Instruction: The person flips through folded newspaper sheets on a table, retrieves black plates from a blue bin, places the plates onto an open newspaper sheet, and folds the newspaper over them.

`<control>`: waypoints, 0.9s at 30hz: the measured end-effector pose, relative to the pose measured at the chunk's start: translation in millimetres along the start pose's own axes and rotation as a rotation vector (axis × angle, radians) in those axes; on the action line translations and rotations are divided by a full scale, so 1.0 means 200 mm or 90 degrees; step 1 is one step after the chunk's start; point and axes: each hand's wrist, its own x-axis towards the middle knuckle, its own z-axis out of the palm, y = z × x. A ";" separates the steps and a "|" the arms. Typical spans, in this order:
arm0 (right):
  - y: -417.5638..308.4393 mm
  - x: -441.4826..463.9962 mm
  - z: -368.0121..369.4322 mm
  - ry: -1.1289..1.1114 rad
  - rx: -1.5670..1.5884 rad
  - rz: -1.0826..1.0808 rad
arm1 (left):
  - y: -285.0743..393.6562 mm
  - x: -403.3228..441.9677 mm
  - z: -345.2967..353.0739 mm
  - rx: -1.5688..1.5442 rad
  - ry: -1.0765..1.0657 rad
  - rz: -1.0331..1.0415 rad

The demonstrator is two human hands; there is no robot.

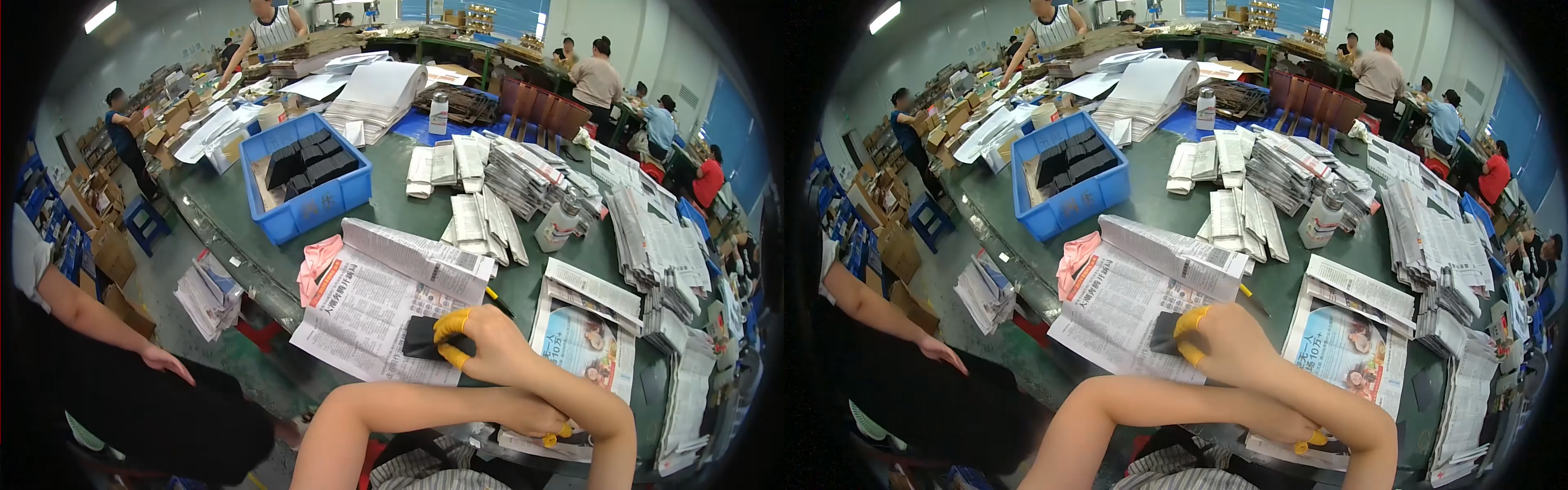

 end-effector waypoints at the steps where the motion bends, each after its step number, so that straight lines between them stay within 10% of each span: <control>1: 0.00 -0.02 0.00 -0.026 0.025 -0.013 | -0.01 0.00 0.03 -0.003 0.001 -0.002; 7: -0.02 -0.22 -0.10 0.030 0.152 -0.017 | -0.04 -0.01 0.13 -0.027 0.018 0.006; 13: 0.10 -0.70 -0.36 0.384 0.408 0.425 | -0.03 -0.01 0.04 0.008 0.051 0.044; 19: 0.38 -1.26 -0.51 0.655 0.357 0.405 | -0.05 0.01 0.08 0.021 0.040 0.041; 27: 0.67 -1.91 -0.43 0.814 0.217 0.701 | -0.03 0.03 0.04 0.014 -0.031 0.005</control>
